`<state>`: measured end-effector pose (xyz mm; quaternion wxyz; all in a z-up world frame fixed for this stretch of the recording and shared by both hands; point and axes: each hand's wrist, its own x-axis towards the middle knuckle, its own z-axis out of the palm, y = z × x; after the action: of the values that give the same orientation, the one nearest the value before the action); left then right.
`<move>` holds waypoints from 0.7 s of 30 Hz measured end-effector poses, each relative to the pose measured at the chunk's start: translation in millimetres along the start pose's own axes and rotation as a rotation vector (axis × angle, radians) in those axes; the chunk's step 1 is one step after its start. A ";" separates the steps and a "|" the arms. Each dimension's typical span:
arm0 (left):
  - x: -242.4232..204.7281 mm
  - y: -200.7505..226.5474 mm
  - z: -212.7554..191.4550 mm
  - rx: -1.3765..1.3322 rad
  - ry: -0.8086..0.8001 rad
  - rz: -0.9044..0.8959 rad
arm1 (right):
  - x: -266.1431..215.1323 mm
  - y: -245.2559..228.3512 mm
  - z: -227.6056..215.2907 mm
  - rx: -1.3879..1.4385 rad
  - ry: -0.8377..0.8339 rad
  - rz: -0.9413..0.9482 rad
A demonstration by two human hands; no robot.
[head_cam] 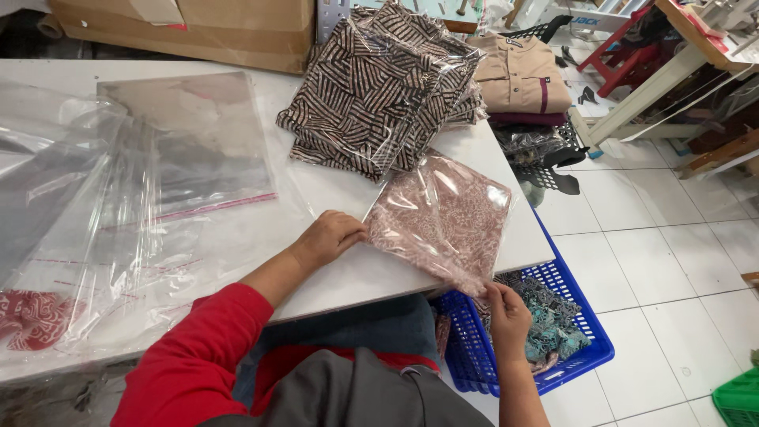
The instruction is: The person folds patterned garments and places them into clear plastic bags on a white table. They retrieve items from a blue basket, fold them, insert them into bags, and stack the sealed packages on the table.
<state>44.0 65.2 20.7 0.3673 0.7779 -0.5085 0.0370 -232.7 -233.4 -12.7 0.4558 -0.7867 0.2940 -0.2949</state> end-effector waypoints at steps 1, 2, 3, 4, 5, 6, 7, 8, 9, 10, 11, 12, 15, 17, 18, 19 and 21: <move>3.1 2.0 3.8 0.003 -0.060 -0.168 | 0.4 6.9 3.5 -0.024 -0.016 0.050; 5.1 3.7 7.3 0.006 -0.119 -0.340 | 1.7 15.4 7.1 -0.050 -0.035 0.100; 6.8 4.5 10.0 0.099 -0.144 -0.337 | 3.7 25.4 11.6 -0.076 -0.055 0.150; 7.4 5.3 12.8 0.191 -0.169 -0.336 | 5.2 36.8 17.1 -0.147 -0.011 0.089; 7.4 5.8 15.3 0.282 -0.193 -0.335 | 6.7 48.8 22.8 -0.218 0.033 0.027; 7.9 5.6 16.4 0.266 -0.149 -0.340 | 9.1 60.4 28.7 -0.287 0.080 -0.036; 7.4 4.2 15.3 0.250 -0.104 -0.345 | 10.8 70.6 33.2 -0.113 -0.027 0.141; 8.3 1.8 13.6 0.234 -0.057 -0.345 | 13.9 78.2 33.5 0.063 -0.132 0.314; 7.9 -0.2 12.0 0.223 -0.066 -0.345 | 17.0 81.7 30.9 0.241 -0.240 0.483; 5.4 -1.7 11.0 0.211 -0.073 -0.351 | 23.0 80.1 23.7 0.488 -0.240 0.441; 2.6 -3.1 10.2 0.198 -0.080 -0.356 | 30.5 72.9 13.6 0.734 -0.240 0.395; 1.6 -5.3 8.8 0.193 -0.039 -0.315 | 38.0 59.8 7.8 0.982 -0.242 0.341; -2.3 -9.1 8.6 0.171 0.054 -0.227 | 82.1 -8.8 -26.5 1.250 -0.059 0.374; -5.8 -8.0 11.7 0.147 0.085 -0.215 | 112.5 -62.5 -37.2 1.358 -0.127 0.168; -6.1 -8.0 11.5 0.150 0.089 -0.211 | 128.9 -87.6 -39.0 1.423 -0.200 0.009; -6.2 -7.6 11.0 0.154 0.092 -0.207 | 147.4 -110.6 -36.8 1.338 -0.272 -0.081; -1.3 -8.4 9.3 0.155 0.108 -0.200 | 197.0 -153.0 -25.2 1.226 -0.381 -0.209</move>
<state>47.3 62.2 8.9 0.3348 0.8477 -0.4035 0.0810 -92.8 -328.2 172.5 0.8351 -0.4469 -0.0917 -0.3075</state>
